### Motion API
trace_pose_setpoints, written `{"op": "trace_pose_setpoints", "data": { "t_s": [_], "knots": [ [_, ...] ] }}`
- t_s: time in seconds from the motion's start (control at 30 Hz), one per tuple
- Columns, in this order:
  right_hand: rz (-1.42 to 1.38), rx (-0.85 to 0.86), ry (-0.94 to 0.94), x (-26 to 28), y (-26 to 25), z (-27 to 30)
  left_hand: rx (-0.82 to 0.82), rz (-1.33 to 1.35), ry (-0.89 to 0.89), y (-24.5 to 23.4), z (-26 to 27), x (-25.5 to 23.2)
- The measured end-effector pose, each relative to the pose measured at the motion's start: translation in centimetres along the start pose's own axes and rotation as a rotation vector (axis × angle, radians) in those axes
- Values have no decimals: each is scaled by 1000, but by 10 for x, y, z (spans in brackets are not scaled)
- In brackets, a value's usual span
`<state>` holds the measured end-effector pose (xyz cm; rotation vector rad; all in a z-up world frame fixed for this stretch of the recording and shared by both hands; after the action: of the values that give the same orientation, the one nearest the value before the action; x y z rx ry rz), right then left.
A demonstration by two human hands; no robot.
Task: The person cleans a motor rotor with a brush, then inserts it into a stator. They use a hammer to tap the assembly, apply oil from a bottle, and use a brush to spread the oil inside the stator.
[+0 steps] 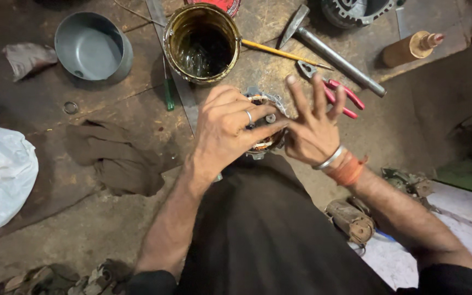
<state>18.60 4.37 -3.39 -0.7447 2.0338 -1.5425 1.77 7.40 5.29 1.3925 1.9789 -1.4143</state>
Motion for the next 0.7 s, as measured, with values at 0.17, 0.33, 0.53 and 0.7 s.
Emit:
{"op": "trace_pose_setpoints", "data": {
  "t_s": [0.17,0.33,0.53,0.7],
  "knots": [
    [-834,-19,236,-16,4,0,-33,-25,32,0,0,-2],
    [-1357,-139,344,-4,35,17,68,49,-52,4,3,7],
    [-1319,-229,252,15,51,27,173,146,-52,15,10,16],
    [-881,-76,300,16,47,19,110,145,-6,13,9,21]
  ]
}}
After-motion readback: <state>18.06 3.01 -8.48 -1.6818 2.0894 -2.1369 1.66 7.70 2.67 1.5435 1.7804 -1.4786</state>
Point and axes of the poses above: each hand's wrist, its own z-axis away from the middle knuckle, its own y-axis out of the palm, x = y × z, the point moved 8 cm from there along -z, towards the middle knuckle, and after that the axes turned 8 degrees about -y, right-handed, at the moved point
